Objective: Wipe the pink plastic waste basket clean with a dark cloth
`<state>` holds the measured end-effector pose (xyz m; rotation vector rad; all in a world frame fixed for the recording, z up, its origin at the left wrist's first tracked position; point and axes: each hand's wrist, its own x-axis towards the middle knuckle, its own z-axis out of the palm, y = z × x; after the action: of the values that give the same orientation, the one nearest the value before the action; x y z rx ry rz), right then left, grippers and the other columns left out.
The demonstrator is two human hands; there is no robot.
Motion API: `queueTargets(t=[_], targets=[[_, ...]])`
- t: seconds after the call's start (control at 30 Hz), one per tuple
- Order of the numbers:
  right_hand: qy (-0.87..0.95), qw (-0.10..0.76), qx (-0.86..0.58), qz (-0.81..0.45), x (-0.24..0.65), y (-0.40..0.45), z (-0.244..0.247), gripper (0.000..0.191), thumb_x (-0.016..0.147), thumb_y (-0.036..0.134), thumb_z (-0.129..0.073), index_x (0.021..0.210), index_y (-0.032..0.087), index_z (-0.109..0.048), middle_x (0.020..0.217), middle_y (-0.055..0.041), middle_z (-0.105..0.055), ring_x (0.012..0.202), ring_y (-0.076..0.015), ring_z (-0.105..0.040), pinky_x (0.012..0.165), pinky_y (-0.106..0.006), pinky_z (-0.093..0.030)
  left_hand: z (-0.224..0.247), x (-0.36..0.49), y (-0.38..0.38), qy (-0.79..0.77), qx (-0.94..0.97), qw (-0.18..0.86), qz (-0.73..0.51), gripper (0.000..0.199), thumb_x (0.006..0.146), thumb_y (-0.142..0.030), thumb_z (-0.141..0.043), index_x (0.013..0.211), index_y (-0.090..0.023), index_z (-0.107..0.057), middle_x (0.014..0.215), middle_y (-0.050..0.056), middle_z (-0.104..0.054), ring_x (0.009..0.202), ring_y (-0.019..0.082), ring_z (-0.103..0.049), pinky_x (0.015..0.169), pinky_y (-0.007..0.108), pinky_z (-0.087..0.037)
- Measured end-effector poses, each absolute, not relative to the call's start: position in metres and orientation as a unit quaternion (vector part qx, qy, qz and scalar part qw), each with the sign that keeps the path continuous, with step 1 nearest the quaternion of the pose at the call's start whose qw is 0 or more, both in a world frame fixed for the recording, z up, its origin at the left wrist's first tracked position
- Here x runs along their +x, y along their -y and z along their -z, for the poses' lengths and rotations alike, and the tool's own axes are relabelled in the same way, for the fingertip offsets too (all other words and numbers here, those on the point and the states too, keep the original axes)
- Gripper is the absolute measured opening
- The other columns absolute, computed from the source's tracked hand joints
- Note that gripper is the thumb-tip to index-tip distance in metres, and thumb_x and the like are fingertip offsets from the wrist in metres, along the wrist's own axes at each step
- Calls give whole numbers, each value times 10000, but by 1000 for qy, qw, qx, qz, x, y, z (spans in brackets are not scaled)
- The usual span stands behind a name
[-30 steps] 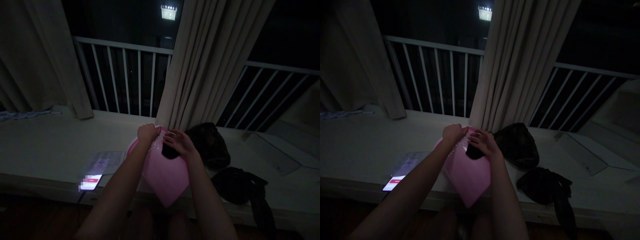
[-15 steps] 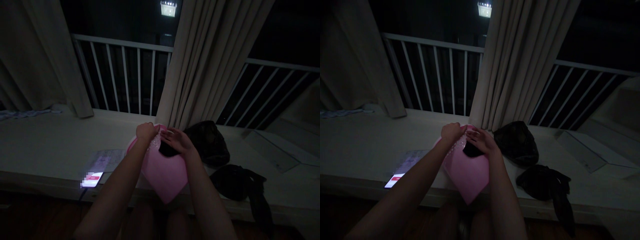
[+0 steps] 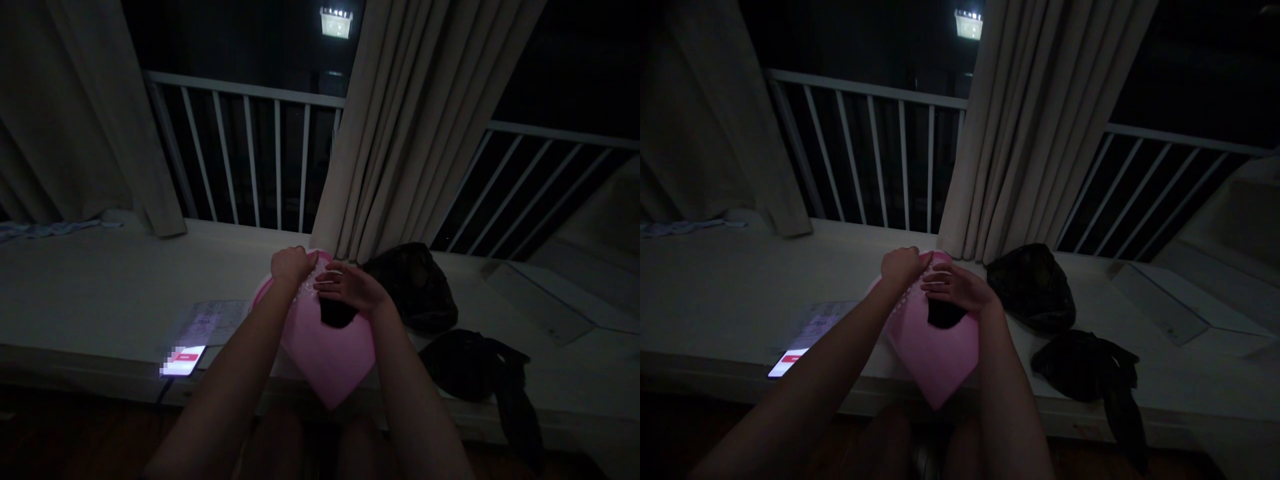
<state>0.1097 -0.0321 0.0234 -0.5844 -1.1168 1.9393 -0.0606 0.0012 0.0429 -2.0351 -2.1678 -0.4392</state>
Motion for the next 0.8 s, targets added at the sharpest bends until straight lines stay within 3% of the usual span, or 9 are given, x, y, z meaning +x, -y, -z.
queueTargets(t=[0.13, 0.27, 0.4, 0.5, 0.6, 0.8], targets=[[417, 478, -268, -725, 110, 23, -20, 176, 824, 358, -571, 859, 193, -622, 867, -64, -713, 925, -205, -674, 880, -395, -530, -42, -61, -1, 716, -677, 74, 151, 650, 879, -610, -306, 1012, -123, -716, 922, 199, -721, 883, 317, -683, 726, 379, -490], [410, 564, -333, -634, 117, 12, -14, 205, 882, 357, -512, 754, 209, -576, 706, -21, -644, 701, -159, -639, 683, -305, -556, -41, -62, 0, 720, -674, 73, 151, 667, 881, -621, -290, 1013, -119, -710, 939, 204, -715, 893, 316, -679, 730, 381, -486], [435, 594, -446, -508, 124, 5, -9, 278, 961, 413, -491, 940, 157, -597, 829, -14, -622, 657, -115, -587, 603, -264, -518, -40, -65, 3, 721, -673, 69, 147, 675, 883, -628, -277, 1023, -127, -707, 950, 197, -716, 902, 308, -676, 726, 374, -487], [471, 559, -550, -403, 119, 5, -4, 294, 950, 398, -550, 1088, 142, -591, 1003, -45, -625, 799, -151, -622, 690, -311, -542, -40, -66, 5, 722, -672, 64, 150, 665, 885, -621, -278, 1007, -133, -712, 935, 190, -719, 888, 302, -681, 717, 367, -492], [527, 474, -631, -315, 106, 11, -1, 259, 940, 357, -574, 1099, 155, -607, 1101, -61, -621, 927, -188, -623, 796, -367, -541, -39, -67, 7, 724, -669, 66, 158, 660, 882, -618, -288, 1013, -132, -715, 926, 192, -720, 885, 304, -682, 727, 373, -496], [652, 298, -669, -199, 86, 28, -8, 234, 944, 370, -563, 1020, 162, -636, 1090, -65, -639, 1003, -199, -610, 906, -425, -494, -37, -70, 10, 724, -665, 74, 169, 667, 881, -616, -284, 1003, -125, -718, 902, 199, -721, 876, 313, -687, 726, 383, -500]])
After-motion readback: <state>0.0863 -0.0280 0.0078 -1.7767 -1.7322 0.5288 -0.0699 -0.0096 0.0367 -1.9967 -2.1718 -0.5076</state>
